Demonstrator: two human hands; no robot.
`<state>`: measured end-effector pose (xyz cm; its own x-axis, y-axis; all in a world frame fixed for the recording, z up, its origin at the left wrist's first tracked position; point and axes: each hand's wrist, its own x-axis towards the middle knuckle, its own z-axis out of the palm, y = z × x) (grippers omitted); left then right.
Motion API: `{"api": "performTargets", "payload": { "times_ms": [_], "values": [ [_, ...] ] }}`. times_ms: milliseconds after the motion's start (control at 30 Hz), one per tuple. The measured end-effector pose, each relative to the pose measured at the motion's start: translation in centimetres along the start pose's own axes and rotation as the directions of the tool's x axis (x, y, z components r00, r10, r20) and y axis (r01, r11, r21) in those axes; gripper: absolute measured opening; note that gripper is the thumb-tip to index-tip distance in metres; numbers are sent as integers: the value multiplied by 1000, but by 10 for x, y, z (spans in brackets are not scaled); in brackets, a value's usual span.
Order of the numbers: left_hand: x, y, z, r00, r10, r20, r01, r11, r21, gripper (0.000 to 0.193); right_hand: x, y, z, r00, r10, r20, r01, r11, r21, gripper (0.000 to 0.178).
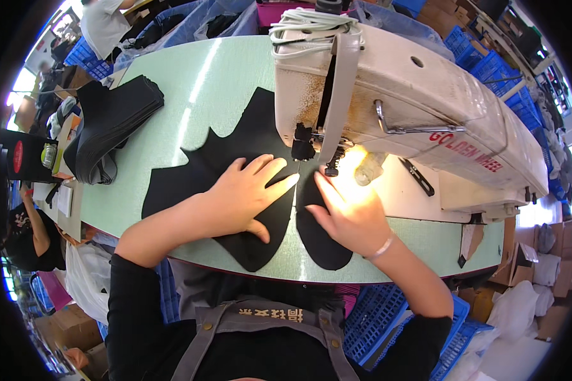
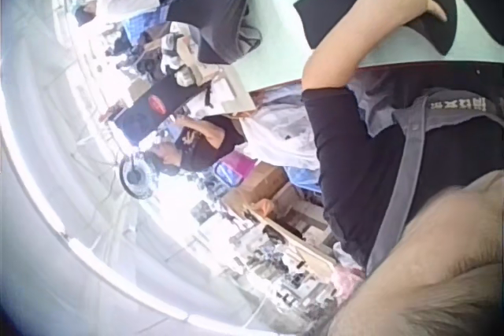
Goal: The person sews cut fabric pieces together using a sewing machine and trims threads with thread snips.
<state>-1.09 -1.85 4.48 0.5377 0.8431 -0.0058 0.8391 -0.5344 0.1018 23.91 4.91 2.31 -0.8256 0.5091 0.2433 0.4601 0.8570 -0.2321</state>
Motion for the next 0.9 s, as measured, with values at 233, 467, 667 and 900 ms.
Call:
{"api": "performTargets", "payload": {
  "times_ms": [233, 467, 667, 900],
  "values": [
    [-6, -8, -13, 974, 26, 223, -3, 995, -101, 113, 18, 1, 2, 998, -40, 39, 43, 996, -73, 62],
    [1, -8, -13, 989, 26, 143, -15, 997, -81, 103, 18, 6, 5, 1000, 23, 15, -22, 999, -39, 56],
    [0, -10, -19, 941, 232, 247, -101, 888, -449, 54, 14, 9, -3, 994, -26, 106, 14, 994, 106, 47],
    [-6, -21, -18, 928, 345, 141, -166, 721, -672, 24, 18, 18, -5, 996, -88, 9, 86, 989, 119, 42]
  ]
}}
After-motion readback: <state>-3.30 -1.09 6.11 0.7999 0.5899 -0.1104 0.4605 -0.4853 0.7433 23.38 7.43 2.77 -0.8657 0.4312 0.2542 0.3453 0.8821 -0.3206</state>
